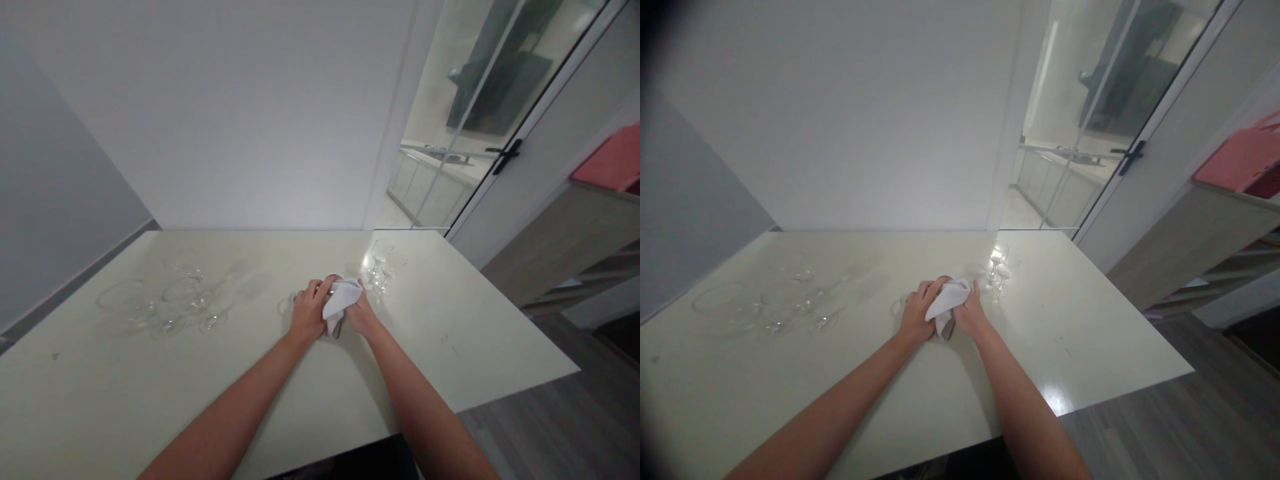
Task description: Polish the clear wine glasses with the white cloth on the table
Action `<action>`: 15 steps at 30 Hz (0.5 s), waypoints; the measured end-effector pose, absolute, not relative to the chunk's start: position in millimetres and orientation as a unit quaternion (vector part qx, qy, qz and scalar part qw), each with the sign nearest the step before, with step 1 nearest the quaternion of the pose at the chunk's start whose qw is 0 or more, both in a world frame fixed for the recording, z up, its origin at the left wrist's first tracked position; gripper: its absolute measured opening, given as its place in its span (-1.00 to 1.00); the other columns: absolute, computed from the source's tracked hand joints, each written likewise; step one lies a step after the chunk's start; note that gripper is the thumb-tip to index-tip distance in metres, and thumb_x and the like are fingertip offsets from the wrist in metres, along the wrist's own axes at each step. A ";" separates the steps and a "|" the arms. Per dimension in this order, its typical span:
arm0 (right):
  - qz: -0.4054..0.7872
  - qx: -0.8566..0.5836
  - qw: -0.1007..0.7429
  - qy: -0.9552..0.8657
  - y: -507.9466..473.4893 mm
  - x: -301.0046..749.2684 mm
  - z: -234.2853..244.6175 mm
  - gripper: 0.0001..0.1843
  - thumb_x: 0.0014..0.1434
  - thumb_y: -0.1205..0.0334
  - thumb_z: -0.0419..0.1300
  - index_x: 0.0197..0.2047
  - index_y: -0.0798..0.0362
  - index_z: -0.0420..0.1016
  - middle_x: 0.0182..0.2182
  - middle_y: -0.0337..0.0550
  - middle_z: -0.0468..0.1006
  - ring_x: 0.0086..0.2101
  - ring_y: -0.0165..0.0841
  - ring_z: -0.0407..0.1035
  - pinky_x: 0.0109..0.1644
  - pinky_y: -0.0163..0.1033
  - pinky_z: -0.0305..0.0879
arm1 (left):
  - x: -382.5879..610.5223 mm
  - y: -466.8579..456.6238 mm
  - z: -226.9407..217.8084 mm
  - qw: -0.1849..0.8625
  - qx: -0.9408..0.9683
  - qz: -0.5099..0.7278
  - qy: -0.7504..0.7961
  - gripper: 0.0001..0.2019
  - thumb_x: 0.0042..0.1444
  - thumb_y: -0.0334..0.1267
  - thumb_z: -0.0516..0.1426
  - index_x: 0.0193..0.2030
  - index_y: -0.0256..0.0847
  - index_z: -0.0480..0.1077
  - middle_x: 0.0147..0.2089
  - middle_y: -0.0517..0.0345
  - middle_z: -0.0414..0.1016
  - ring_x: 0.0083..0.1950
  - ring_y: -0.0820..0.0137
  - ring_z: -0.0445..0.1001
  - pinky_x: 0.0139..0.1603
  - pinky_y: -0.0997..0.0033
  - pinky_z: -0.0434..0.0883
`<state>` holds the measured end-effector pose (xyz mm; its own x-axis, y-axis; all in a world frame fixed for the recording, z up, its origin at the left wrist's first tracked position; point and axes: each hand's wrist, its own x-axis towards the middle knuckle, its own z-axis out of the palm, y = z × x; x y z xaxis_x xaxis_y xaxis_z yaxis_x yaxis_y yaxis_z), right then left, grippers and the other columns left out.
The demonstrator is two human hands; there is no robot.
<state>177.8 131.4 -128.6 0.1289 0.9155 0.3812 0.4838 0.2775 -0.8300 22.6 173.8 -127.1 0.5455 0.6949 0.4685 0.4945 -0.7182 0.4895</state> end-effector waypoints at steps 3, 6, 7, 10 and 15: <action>0.213 -0.567 0.493 -0.624 132.9 181.0 -125.2 -0.72 0.21 0.26 -0.03 -0.25 -0.03 0.52 -0.21 -0.17 0.61 -0.03 -0.22 0.42 0.42 0.17 -0.43 | 24.0 172.3 -126.8 0.153 0.865 0.328 0.348 -0.33 0.07 -0.42 0.06 0.36 -0.03 0.10 0.10 -0.02 0.32 0.06 0.16 0.38 -0.03 0.23 0.27; 0.261 -0.550 0.514 -0.604 135.4 179.9 -122.2 -0.77 0.16 0.22 0.00 -0.30 0.00 0.48 -0.27 -0.14 0.59 -0.15 -0.23 0.43 0.25 0.05 0.13 | 24.9 170.6 -128.2 0.153 0.863 0.339 0.341 -0.37 0.11 -0.40 0.05 0.35 -0.06 0.11 0.10 -0.03 0.33 0.08 0.16 0.38 -0.03 0.24 0.27; 0.283 -0.540 0.524 -0.595 136.1 179.1 -121.3 -0.79 0.14 0.21 0.01 -0.31 0.02 0.46 -0.28 -0.14 0.58 -0.20 -0.24 0.43 0.14 -0.01 0.26 | 25.0 170.3 -128.7 0.152 0.863 0.343 0.339 -0.38 0.13 -0.39 0.05 0.36 -0.07 0.11 0.10 -0.04 0.33 0.09 0.16 0.38 -0.02 0.24 0.27; 0.333 -0.513 0.550 -0.569 136.4 176.5 -119.0 -0.79 0.12 0.17 0.01 -0.32 0.03 0.44 -0.30 -0.14 0.58 -0.25 -0.26 0.42 -0.03 -0.13 0.36 | 24.0 171.0 -129.6 0.148 0.860 0.350 0.341 -0.39 0.16 -0.32 0.08 0.37 -0.09 0.09 0.11 -0.05 0.32 0.09 0.15 0.37 -0.01 0.23 0.28; 0.354 -0.498 0.552 -0.568 133.9 173.0 -118.2 -0.73 0.18 0.13 0.01 -0.22 0.02 0.49 -0.22 -0.14 0.60 -0.16 -0.24 0.43 0.02 -0.13 0.37 | 20.2 175.2 -129.5 0.154 0.860 0.338 0.350 -0.35 0.16 -0.24 0.13 0.38 -0.04 0.05 0.10 -0.03 0.32 0.08 0.16 0.38 0.02 0.21 0.27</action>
